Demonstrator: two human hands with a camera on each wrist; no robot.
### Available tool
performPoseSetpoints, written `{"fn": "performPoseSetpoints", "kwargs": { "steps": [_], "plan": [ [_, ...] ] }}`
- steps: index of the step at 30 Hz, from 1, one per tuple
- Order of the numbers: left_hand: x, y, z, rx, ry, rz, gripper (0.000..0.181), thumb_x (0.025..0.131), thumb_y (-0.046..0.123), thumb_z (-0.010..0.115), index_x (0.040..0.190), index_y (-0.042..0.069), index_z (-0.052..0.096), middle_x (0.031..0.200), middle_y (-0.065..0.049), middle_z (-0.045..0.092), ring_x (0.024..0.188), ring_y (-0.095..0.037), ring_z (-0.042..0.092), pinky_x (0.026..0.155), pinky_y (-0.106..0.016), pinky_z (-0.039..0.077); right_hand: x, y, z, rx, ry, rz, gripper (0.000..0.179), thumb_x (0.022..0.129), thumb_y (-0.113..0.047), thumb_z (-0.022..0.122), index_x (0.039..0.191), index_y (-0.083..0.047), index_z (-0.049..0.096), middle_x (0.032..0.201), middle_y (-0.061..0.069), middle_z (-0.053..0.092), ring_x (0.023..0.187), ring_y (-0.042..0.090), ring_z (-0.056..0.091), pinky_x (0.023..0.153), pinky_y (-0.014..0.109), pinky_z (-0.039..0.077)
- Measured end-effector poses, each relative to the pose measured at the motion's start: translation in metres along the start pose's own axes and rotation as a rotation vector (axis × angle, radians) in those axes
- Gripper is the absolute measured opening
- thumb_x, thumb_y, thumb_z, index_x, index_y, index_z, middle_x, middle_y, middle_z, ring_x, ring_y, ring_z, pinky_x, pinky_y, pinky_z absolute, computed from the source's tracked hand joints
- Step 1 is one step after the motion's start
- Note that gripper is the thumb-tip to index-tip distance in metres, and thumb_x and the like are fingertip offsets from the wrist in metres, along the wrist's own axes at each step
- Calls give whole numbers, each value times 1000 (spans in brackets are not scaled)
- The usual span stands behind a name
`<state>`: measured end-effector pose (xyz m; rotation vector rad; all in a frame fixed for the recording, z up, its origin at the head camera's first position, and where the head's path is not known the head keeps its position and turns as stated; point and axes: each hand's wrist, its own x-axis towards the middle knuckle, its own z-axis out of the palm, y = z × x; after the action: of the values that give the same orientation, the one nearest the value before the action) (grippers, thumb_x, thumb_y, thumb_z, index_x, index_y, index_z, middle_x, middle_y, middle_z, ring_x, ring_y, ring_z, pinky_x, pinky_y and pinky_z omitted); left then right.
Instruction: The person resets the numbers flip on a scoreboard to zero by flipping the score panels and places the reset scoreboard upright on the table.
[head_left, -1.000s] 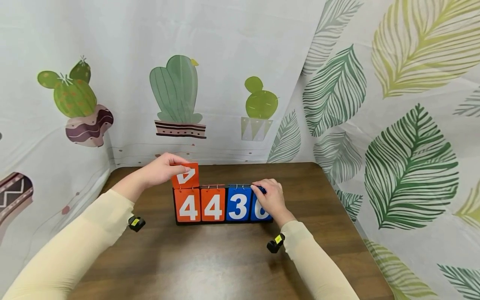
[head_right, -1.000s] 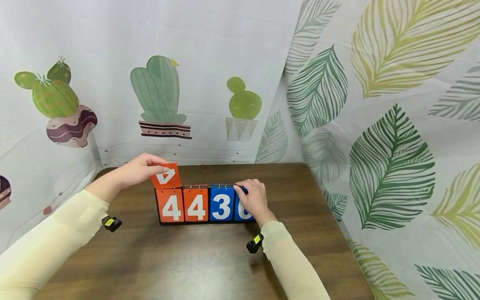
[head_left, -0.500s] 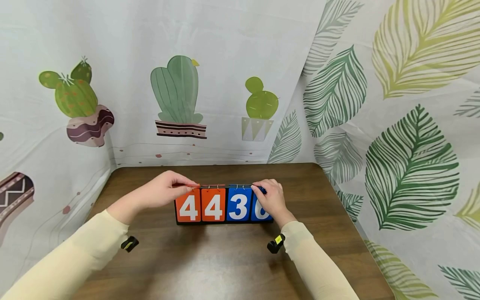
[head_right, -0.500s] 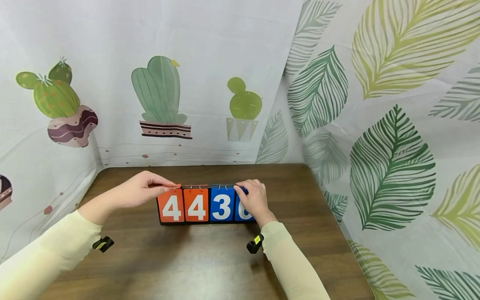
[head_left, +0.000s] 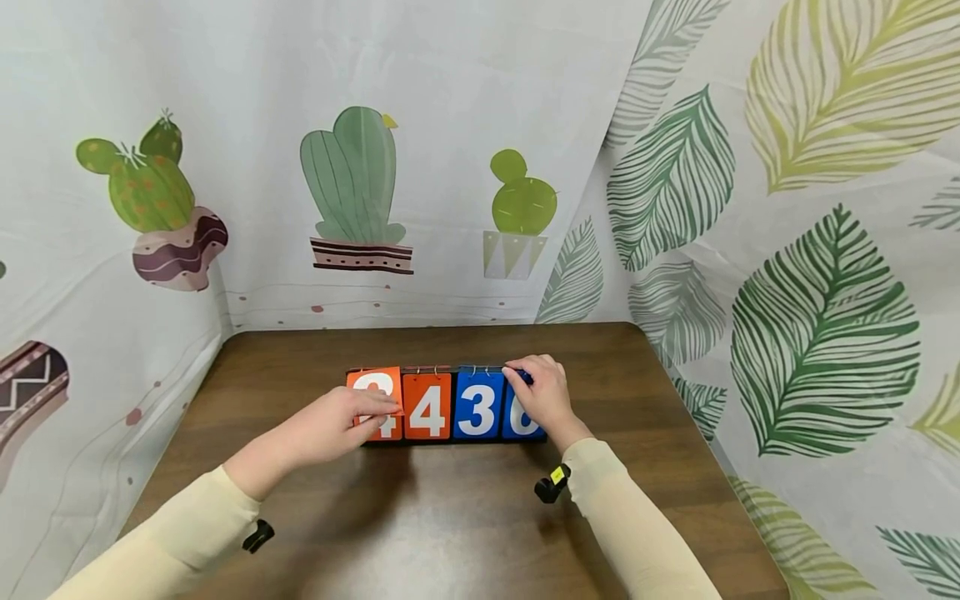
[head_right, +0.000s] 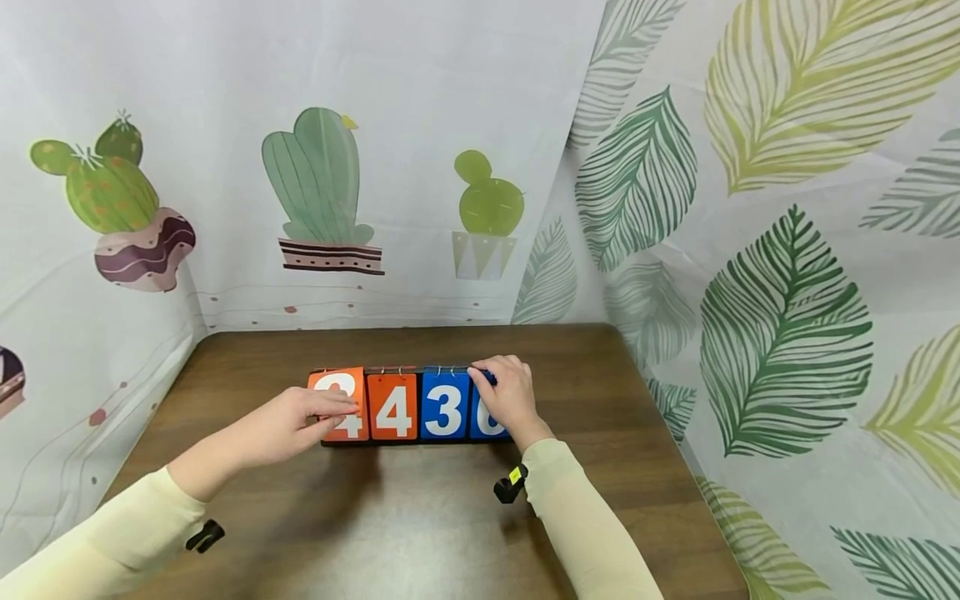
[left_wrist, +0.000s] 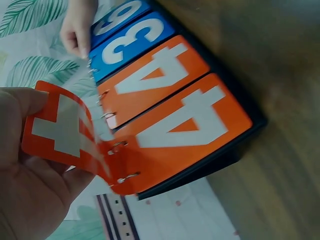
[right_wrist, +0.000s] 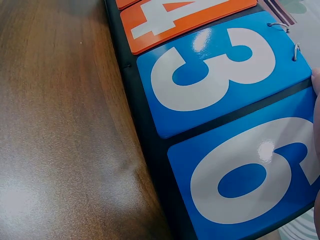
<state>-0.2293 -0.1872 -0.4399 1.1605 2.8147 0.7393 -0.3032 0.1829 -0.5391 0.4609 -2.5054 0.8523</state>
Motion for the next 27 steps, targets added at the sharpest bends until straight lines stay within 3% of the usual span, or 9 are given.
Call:
{"fn": "performPoseSetpoints", "kwargs": {
  "steps": [4,9,18,21,27],
  "plan": [
    [-3,-3,14,136,40,97,28,96,10,69,123,10,76,124,-6,75,125,-32,67,107,-50,51,0,0,-1,0,-15,11,26,101,-39,65,113,-19,78,111,-1,77,109,21,62,93,43,44],
    [-9,-8,25,227,73,153,33,93,8,72,126,9,74,129,-10,73,126,-34,66,104,-52,52,1,-1,-1,5,-24,21,27,102,-39,64,114,-19,78,112,-1,77,110,21,61,95,44,44],
    [-21,-18,26,142,146,179,33,91,7,75,123,12,76,125,-5,75,119,-25,71,99,-46,57,2,1,-2,0,-22,12,27,102,-40,64,114,-20,77,112,-2,77,110,21,61,95,44,44],
    [-21,-19,28,168,167,196,33,88,7,77,121,13,77,123,-5,76,117,-26,72,98,-47,57,2,1,-2,1,-23,14,27,102,-40,64,114,-21,77,113,-2,77,111,21,61,96,44,44],
    [-24,-25,43,236,151,208,34,85,17,81,119,12,78,126,-7,75,123,-31,69,104,-52,53,0,0,-2,0,-39,22,28,102,-41,63,115,-20,77,114,-1,77,112,21,61,97,44,44]
  ]
}}
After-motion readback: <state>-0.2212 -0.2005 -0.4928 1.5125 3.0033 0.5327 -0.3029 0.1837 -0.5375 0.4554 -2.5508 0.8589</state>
